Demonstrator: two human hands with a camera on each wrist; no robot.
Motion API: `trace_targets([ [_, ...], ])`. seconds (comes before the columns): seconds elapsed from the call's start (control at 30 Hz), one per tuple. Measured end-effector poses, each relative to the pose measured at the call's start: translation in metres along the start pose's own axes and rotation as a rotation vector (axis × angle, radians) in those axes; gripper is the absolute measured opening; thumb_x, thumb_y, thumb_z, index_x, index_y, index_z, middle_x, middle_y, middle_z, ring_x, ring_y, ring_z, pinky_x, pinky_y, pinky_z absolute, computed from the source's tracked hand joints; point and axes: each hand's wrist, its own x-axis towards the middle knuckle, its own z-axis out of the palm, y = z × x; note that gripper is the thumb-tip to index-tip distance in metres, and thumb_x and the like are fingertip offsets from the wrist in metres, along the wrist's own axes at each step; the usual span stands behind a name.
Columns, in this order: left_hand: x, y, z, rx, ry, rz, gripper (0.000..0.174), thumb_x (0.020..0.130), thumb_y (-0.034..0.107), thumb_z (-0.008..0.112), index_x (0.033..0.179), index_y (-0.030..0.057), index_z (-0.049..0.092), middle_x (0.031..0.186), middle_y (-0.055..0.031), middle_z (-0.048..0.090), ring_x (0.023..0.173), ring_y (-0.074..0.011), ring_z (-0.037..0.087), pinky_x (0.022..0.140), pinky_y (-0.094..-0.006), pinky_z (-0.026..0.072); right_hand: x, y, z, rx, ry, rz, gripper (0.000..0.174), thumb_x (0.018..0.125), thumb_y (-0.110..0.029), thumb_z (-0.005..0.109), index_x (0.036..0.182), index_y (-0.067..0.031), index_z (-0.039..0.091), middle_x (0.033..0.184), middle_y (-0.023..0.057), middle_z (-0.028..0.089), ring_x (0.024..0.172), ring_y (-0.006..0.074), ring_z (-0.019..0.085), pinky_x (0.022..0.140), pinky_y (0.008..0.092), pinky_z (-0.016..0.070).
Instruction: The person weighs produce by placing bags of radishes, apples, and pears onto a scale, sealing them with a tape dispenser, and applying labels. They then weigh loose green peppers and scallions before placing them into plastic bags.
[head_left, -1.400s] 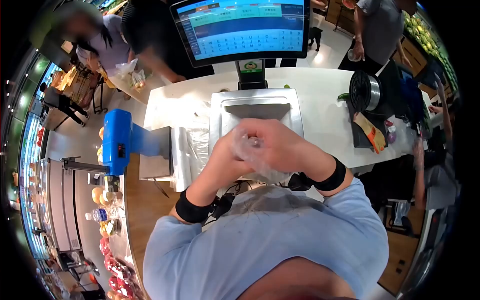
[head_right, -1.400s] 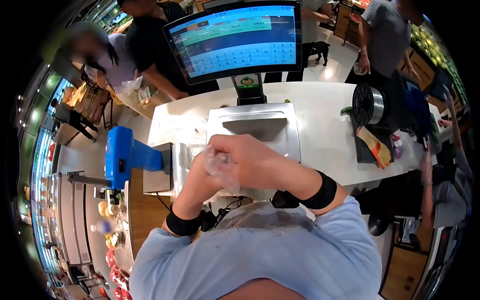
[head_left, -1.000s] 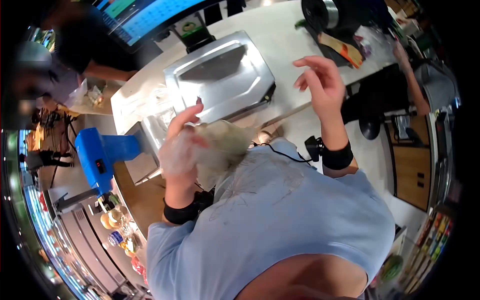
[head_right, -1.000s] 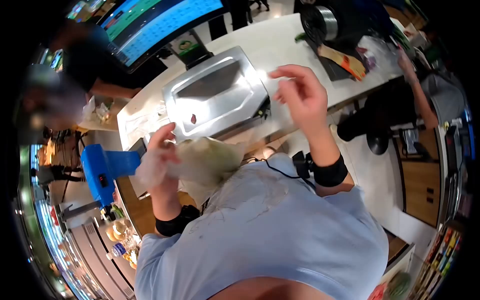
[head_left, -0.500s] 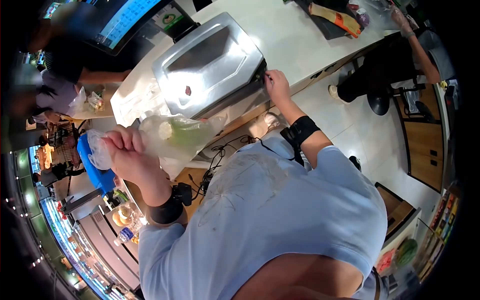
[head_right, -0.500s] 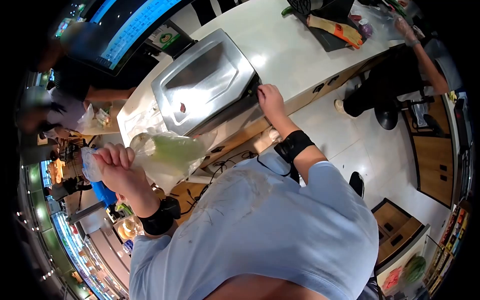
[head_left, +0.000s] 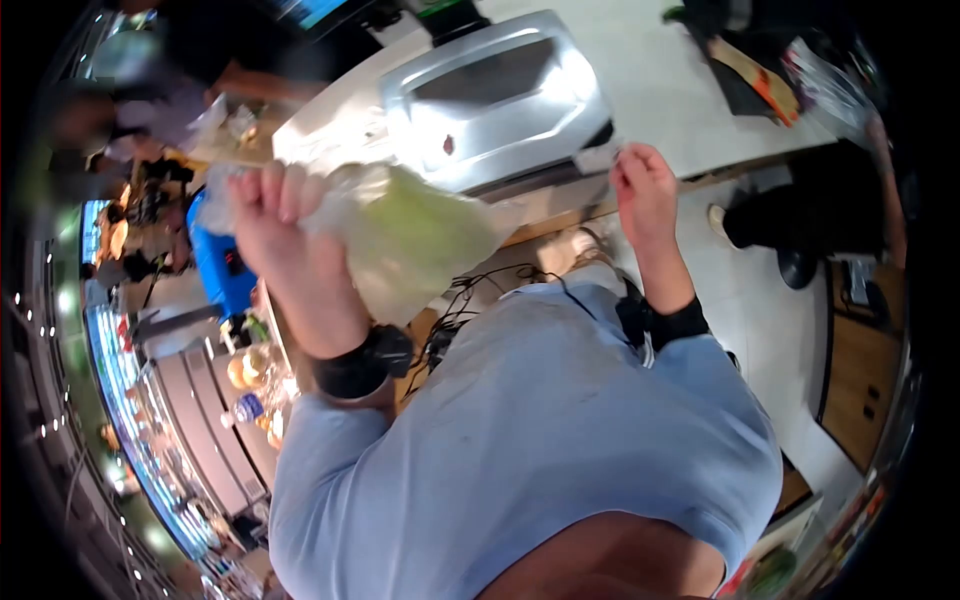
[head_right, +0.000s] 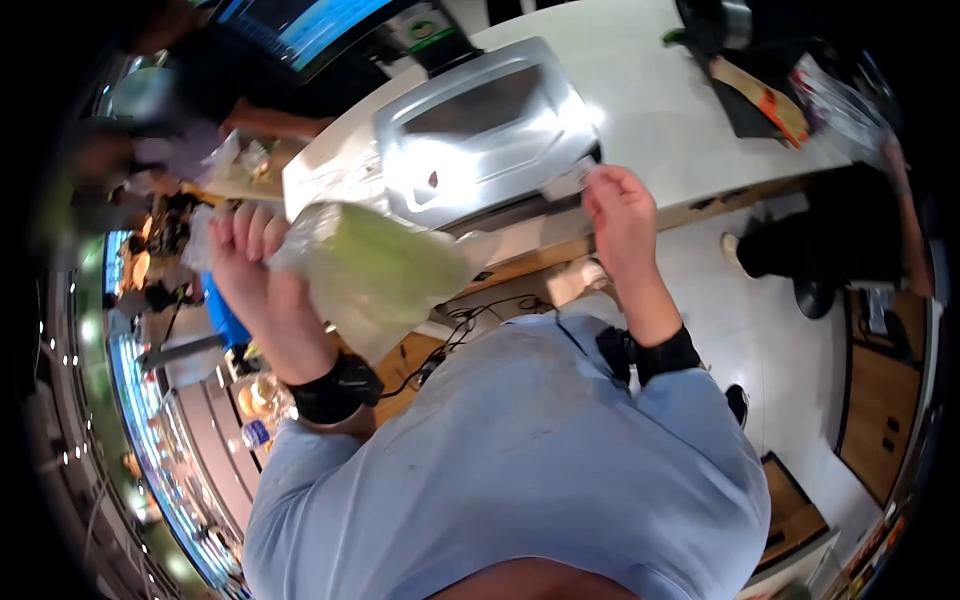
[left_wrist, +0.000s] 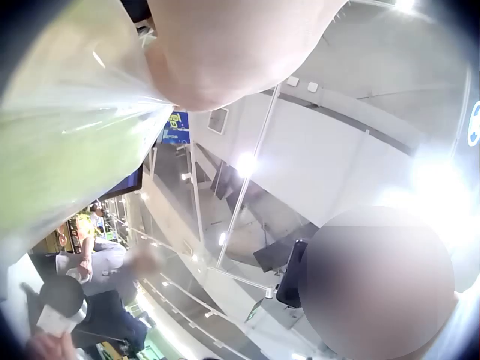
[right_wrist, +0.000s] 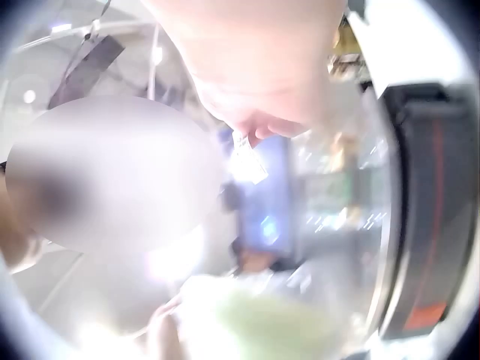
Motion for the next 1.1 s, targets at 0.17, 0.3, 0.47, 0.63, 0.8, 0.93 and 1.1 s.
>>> trace_targets([
  [0.17,0.003,-0.004,0.027,-0.113,-0.038,0.047,0.032,0.101,0.029,0.032,0.074,0.0125,0.039,0.06,0.0016,0.03,0.051,-0.0095,0.028,0.048,-0.0246,0.0263,-0.055,-0.006,0.101,-0.189,-0.425,-0.008,0.015,0.083,-0.005,0.065,0.097,-0.0007,0.062,0.081,0.0007,0.059,0.069,0.0055,0.05,0.061,0.0179,0.0395],
  [0.3,0.0,-0.002,0.053,-0.222,-0.126,0.058,0.033,0.101,0.029,0.032,0.074,0.0123,0.039,0.061,0.0016,0.03,0.051,-0.0096,0.029,0.048,-0.0249,0.0273,-0.047,-0.001,0.135,-0.38,-0.481,-0.328,0.016,0.078,-0.003,0.069,0.092,-0.003,0.063,0.084,0.0012,0.056,0.073,0.008,0.05,0.061,0.0198,0.0399],
  [0.47,-0.014,0.012,0.087,-0.341,-0.25,0.003,0.03,0.099,0.024,0.036,0.072,0.0117,0.04,0.062,0.0017,0.032,0.052,-0.0096,0.031,0.05,-0.0254,0.028,-0.042,-0.016,0.155,-0.408,-0.385,-0.703,0.032,0.073,-0.002,0.074,0.101,-0.005,0.059,0.09,0.0041,0.053,0.074,0.0129,0.052,0.063,0.023,0.0443],
  [0.63,-0.028,0.022,0.108,-0.408,-0.369,-0.007,0.029,0.096,0.021,0.038,0.07,0.0094,0.042,0.064,0.0,0.035,0.053,-0.0109,0.034,0.053,-0.0258,0.0291,-0.044,-0.039,0.169,-0.516,-0.391,-0.879,0.051,0.068,-0.007,0.08,0.112,-0.0062,0.055,0.106,0.0105,0.049,0.089,0.0185,0.053,0.071,0.027,0.0473],
  [0.8,-0.029,0.03,0.114,-0.415,-0.386,0.031,0.028,0.096,0.02,0.038,0.07,0.0093,0.042,0.065,-0.0003,0.035,0.054,-0.0114,0.033,0.053,-0.0258,0.0292,-0.041,-0.039,0.182,-0.531,-0.375,-0.917,0.062,0.067,-0.016,0.082,0.122,-0.0077,0.053,0.114,0.0118,0.047,0.103,0.0259,0.048,0.083,0.0339,0.0441],
  [0.93,-0.017,0.031,0.105,-0.477,-0.328,0.015,0.027,0.094,0.017,0.038,0.069,0.0098,0.041,0.063,0.0004,0.034,0.054,-0.0109,0.033,0.053,-0.0257,0.0296,-0.016,-0.013,0.167,-0.435,-0.396,-1.322,0.059,0.071,-0.027,0.077,0.123,-0.0102,0.054,0.123,0.0143,0.045,0.108,0.0316,0.045,0.089,0.0398,0.0407],
  [1.1,-0.013,0.029,0.102,-0.473,-0.283,0.016,0.026,0.093,0.016,0.04,0.068,0.0101,0.041,0.061,0.0008,0.033,0.054,-0.0104,0.034,0.053,-0.0257,0.0302,-0.016,-0.014,0.166,-0.818,-0.443,-1.422,0.051,0.07,-0.023,0.075,0.117,-0.0102,0.059,0.13,0.0198,0.041,0.117,0.0368,0.041,0.096,0.0434,0.0363],
])
